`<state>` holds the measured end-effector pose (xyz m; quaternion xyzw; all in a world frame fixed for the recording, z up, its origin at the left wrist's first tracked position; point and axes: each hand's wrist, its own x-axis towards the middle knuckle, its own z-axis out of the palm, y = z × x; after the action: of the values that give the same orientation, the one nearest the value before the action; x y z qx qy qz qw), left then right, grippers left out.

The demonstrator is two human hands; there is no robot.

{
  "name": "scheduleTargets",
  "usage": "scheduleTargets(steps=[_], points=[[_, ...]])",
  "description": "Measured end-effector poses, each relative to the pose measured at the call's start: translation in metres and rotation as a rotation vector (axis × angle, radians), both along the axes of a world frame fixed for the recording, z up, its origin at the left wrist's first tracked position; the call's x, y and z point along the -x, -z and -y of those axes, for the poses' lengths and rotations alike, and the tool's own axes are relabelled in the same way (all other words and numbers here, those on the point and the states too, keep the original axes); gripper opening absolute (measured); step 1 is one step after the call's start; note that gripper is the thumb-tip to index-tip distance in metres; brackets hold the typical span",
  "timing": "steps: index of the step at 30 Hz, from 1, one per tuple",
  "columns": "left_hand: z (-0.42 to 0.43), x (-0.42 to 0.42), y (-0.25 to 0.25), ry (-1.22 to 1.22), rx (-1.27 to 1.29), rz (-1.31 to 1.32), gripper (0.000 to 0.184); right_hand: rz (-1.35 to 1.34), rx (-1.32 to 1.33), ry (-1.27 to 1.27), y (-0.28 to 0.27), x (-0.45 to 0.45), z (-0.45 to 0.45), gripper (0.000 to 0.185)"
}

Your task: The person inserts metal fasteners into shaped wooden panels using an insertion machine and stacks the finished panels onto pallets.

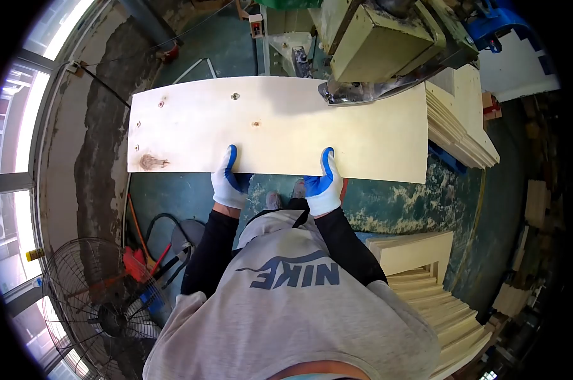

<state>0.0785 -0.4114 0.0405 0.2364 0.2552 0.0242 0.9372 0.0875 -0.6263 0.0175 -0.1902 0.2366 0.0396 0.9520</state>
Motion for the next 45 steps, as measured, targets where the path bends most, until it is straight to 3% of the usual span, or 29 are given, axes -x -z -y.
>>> scheduleTargets(steps=[10,11,13,16,20,34,41,44,45], points=[[-0.005,-0.001,-0.009,0.043,-0.056,0.027,0.03,-0.005,0.087,-0.193,-0.012,0.003,0.006,0.035],[-0.005,0.001,-0.01,0.054,-0.047,0.022,0.031,-0.031,0.228,-0.138,-0.018,0.006,0.012,0.035],[-0.008,-0.002,-0.011,0.071,-0.035,0.023,0.031,0.051,0.03,-0.007,0.014,0.002,0.06,0.038],[-0.018,-0.007,0.01,0.084,-0.14,0.062,0.032,0.107,0.224,0.322,-0.007,0.0,0.137,0.047],[-0.019,-0.014,0.011,0.049,-0.078,0.117,0.034,0.134,0.466,0.368,-0.01,-0.003,0.187,0.052],[0.003,0.036,-0.004,0.009,-0.105,0.038,0.035,0.117,0.429,0.225,-0.032,0.002,0.215,0.051],[0.114,0.098,0.002,0.071,0.026,-0.056,0.042,0.225,0.454,0.226,-0.025,0.005,0.319,0.053],[0.184,0.092,0.013,0.114,0.086,-0.069,0.045,0.233,0.389,0.24,-0.028,-0.005,0.383,0.054],[0.209,0.086,0.018,0.134,0.117,-0.056,0.046,0.227,0.479,0.271,-0.027,-0.011,0.409,0.053]])
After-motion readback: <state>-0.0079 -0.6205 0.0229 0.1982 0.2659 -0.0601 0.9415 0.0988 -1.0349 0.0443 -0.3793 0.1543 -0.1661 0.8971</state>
